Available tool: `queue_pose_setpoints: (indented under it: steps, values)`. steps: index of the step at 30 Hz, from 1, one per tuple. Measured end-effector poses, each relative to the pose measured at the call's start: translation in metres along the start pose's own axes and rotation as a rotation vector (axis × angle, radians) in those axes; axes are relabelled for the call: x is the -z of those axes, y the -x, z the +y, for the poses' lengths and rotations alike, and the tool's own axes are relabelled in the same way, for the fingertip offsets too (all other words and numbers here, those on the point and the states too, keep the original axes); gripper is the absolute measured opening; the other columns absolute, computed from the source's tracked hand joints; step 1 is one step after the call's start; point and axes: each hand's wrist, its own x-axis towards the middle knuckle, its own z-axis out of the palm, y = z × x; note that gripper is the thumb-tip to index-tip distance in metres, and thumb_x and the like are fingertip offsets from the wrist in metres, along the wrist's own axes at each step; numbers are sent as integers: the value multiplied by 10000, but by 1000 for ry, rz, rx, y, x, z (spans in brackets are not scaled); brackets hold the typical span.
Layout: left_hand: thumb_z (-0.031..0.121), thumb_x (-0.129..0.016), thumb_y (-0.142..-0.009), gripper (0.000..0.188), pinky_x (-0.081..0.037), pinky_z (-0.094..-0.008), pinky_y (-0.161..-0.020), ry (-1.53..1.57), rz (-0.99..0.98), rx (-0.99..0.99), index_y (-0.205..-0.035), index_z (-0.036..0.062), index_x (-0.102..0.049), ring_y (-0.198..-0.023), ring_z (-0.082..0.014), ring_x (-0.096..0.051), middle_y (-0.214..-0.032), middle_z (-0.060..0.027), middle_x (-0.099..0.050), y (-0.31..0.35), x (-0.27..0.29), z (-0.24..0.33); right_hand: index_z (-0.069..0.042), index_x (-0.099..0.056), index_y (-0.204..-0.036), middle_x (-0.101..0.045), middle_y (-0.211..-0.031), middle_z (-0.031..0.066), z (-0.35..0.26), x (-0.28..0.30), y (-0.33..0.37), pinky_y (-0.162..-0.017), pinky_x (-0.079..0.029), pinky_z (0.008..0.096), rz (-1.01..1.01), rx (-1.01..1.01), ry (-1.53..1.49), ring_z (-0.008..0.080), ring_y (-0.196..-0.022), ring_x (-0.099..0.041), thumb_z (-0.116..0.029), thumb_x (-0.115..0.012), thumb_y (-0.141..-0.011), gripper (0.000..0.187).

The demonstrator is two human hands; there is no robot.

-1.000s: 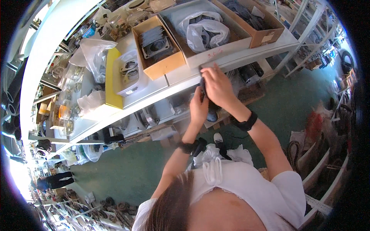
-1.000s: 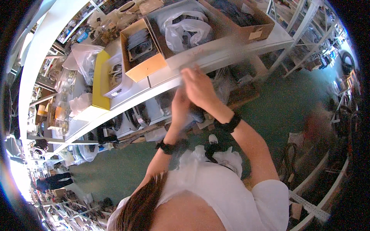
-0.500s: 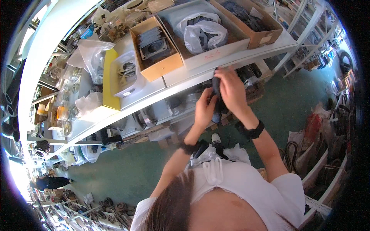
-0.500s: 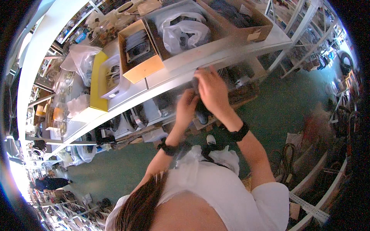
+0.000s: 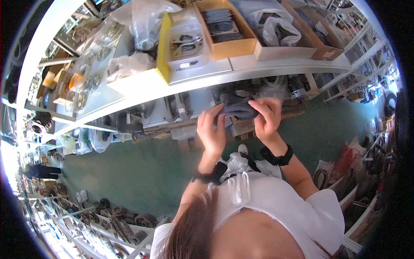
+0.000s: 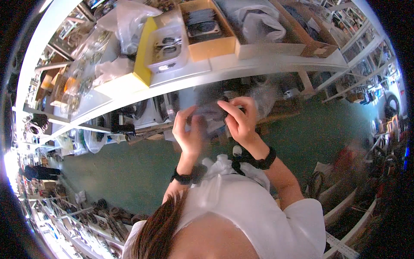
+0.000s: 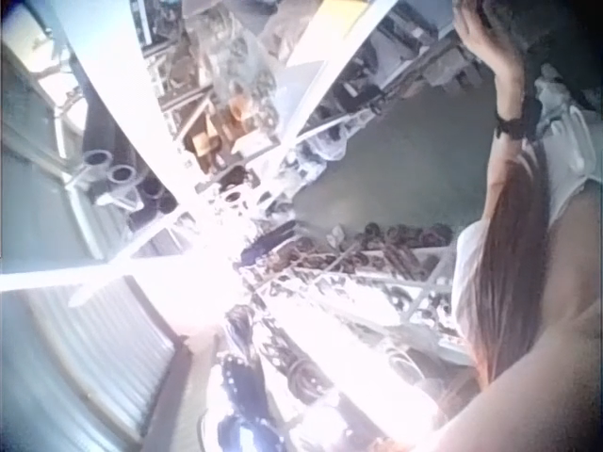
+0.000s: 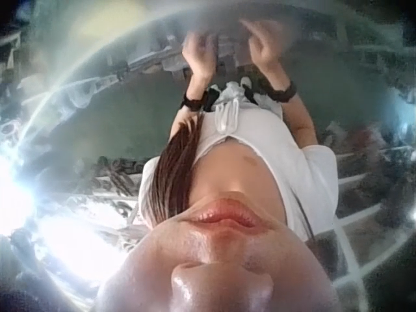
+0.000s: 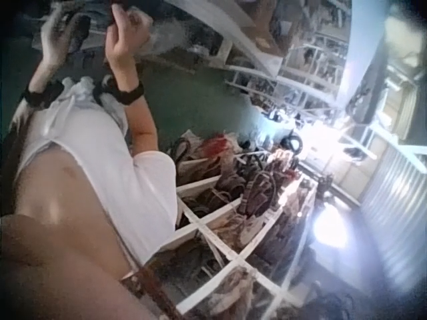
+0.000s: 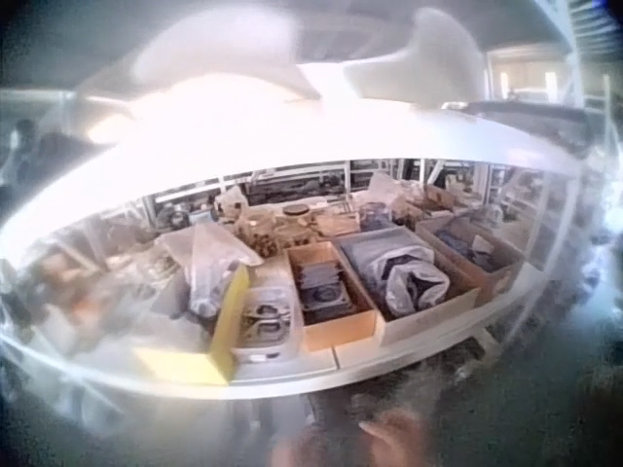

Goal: The person picks up a pair of black gloves from a shelf in a warehouse, examines them, and then walks through a showroom area while carrying them.

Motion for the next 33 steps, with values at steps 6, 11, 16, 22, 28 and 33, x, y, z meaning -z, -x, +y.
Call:
queue_pose_setpoints:
  steps: [6,11,16,22,28,33]
  values:
    - [-103,-494,-656,230,-407,-279,-713,-13,91,-91,-860,-6,-537,-751,-221,-525,-821,-111,-552,7,35,-1,-71,-574,-929,-486,-785,94,-29,-8,6,-812,-414,425,-136,160,-109,300,-872,-530,-26,-550,-627,307]
    - [-77,-521,-645,245,-402,-287,-691,34,121,-61,-870,17,-542,-735,-225,-520,-803,-105,-552,16,39,-12,-46,-532,-959,-526,-978,177,-49,-14,8,-797,-416,379,-175,81,-152,319,-932,-514,-3,-506,-642,321]
    - [-26,-563,-638,244,-407,-301,-674,-18,56,13,-872,42,-548,-728,-237,-526,-794,-96,-560,18,43,-3,6,-361,-1164,-460,-1106,92,-49,-9,19,-796,-370,251,-192,-540,-582,141,-881,-488,-138,-414,-803,393]
    - [22,-613,-648,290,-424,-284,-687,170,-223,319,-927,42,-536,-751,-180,-550,-797,-94,-579,27,15,-19,-10,-477,-1059,-503,-1056,45,-20,2,25,-589,-389,145,-125,-765,-796,23,-677,-472,35,-545,-716,353]
    - [64,-554,-751,343,-417,-206,-661,198,-430,403,-1077,39,-453,-810,-102,-515,-944,-50,-535,37,-11,6,-52,-567,-930,-550,-935,-17,32,84,23,-604,-343,140,34,-787,-563,-2,-632,-422,16,-546,-703,238]
    - [169,-481,-808,299,-396,-234,-702,199,-364,384,-1062,12,-473,-781,-120,-514,-904,-67,-558,72,-40,-42,-32,-550,-954,-540,-933,-10,75,182,37,-670,-352,166,89,-714,-346,31,-707,-446,3,-521,-731,227]
